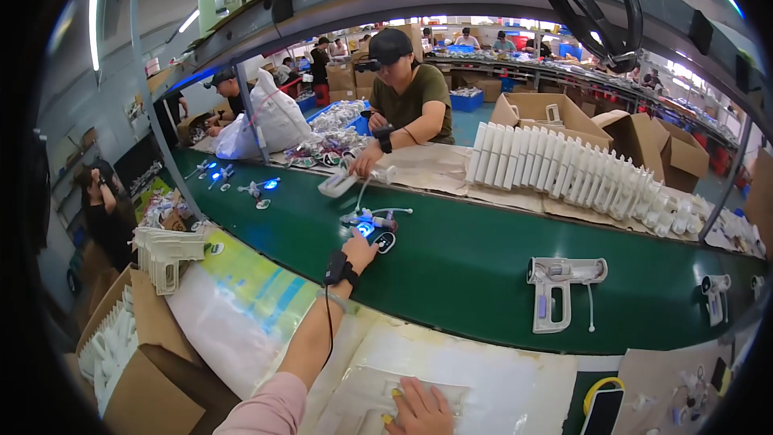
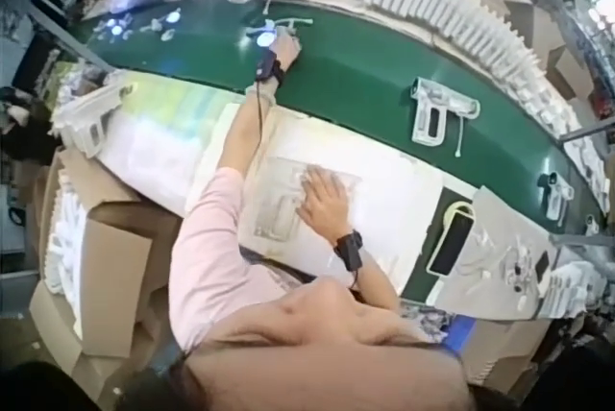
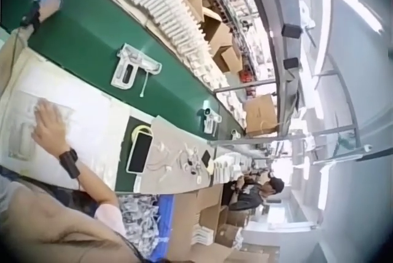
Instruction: Assembling the internal components and housing of hot glue guns on a production line.
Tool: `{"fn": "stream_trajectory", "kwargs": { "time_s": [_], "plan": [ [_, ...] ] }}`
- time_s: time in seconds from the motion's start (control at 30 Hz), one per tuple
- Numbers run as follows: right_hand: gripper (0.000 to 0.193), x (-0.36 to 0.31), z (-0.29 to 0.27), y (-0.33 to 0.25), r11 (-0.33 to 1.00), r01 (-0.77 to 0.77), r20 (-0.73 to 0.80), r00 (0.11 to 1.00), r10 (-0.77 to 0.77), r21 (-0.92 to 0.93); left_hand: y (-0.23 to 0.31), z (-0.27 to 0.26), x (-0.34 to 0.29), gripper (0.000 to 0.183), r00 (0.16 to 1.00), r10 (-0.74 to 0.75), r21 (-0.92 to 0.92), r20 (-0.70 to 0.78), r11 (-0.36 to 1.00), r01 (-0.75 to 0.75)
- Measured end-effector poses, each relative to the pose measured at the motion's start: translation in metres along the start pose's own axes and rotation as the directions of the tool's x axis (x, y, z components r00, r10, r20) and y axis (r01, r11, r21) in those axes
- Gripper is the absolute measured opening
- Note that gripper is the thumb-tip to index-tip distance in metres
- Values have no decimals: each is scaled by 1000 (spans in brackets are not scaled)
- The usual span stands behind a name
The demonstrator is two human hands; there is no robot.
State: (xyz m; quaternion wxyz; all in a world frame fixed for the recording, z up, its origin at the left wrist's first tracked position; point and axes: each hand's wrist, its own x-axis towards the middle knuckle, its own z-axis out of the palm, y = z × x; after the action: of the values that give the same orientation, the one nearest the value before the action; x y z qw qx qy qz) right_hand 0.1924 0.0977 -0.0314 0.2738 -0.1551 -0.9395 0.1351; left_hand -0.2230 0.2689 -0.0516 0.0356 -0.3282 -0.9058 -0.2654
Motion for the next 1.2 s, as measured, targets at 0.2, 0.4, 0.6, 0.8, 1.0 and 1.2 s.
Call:
{"fn": "stream_trajectory", "kwargs": {
  "time_s": [0.2, 0.4, 0.6, 0.8, 1.0, 1.2],
  "plan": [
    [48, -3, -3, 10, 1000, -1, -32, 999, 0, -29, -24, -10, -16, 57, 886, 440, 94, -147, 898, -431],
    [47, -6, -5, 12, 999, -29, -44, 999, 28, -22, 39, -25, -44, 56, 314, 942, 317, -116, 335, -887],
    [49, -1, -4, 12, 1000, -25, -20, 999, 24, -19, 82, 30, -38, 53, 566, 809, 220, -160, 588, -779],
    [56, -6, -4, 17, 999, -28, -21, 999, 27, -30, 114, 57, -24, 69, 966, 259, 265, 1, 931, -250],
    [57, -6, -1, 10, 1000, -21, -36, 999, 21, 10, 87, 55, 13, 51, 969, 232, -58, -84, 970, -238],
    [55, -4, -3, 14, 1000, -24, -44, 999, 24, -1, 45, 40, 18, 39, 994, 106, -390, 4, 916, -96]
  ]
}}
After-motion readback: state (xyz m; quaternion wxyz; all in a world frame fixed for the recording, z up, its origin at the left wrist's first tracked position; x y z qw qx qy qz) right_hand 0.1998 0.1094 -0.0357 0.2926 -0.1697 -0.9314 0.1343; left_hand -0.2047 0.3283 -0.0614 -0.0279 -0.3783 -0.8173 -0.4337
